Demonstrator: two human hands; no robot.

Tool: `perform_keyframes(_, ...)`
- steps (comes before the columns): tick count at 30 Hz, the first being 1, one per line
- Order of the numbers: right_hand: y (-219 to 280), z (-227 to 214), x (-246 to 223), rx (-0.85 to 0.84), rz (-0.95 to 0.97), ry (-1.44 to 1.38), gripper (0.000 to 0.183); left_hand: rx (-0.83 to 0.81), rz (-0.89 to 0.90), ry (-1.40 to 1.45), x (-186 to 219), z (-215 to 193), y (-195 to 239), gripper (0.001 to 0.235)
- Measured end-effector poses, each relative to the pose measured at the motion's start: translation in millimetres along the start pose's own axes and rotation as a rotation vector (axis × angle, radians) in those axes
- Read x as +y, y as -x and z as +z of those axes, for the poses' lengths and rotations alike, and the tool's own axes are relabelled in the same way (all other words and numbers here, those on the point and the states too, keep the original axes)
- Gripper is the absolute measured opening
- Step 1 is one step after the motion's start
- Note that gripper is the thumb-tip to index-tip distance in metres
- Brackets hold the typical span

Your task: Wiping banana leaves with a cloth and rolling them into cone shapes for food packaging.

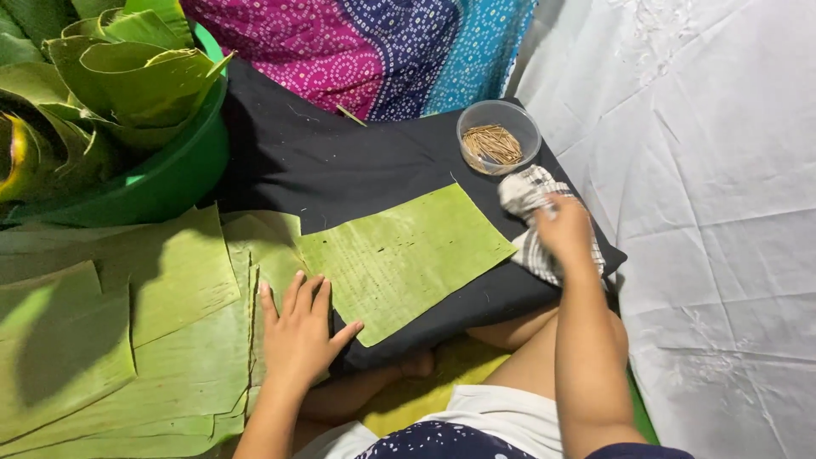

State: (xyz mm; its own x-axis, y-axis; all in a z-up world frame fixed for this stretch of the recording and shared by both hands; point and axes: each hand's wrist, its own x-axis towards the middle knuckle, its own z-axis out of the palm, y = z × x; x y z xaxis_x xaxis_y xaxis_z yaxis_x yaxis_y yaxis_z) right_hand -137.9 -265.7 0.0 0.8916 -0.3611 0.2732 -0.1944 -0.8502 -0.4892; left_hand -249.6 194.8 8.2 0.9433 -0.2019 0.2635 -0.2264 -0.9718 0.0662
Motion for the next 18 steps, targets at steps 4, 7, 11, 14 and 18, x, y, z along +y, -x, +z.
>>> perform_keyframes(4, 19.3, -75.6, -67.5, 0.234, -0.089, -0.163, 0.03, -0.009, 0.009, -0.01, -1.1, 1.8, 0.6, 0.093)
perform_keyframes(7, 59.4, -93.6, -145.2, 0.341, -0.321, -0.142, 0.028, -0.107, -0.01, -0.015, -3.0, 6.3, -0.4, 0.098)
perform_keyframes(11, 117.2, -22.6, -225.5, 0.177, -0.784, -0.302, 0.039, -0.086, 0.015, -0.042, -6.5, 12.7, 0.3, 0.097)
perform_keyframes(14, 155.7, 42.1, -252.5, -0.2, -0.881, -0.305, 0.05, -0.068, -0.167, 0.357, -0.2, -5.6, -1.2, 0.086)
perform_keyframes(18, 154.3, 77.9, -247.4, -0.628, -0.777, -0.075, 0.079, -0.021, 0.033, 0.098, -4.8, -8.0, 0.0, 0.071)
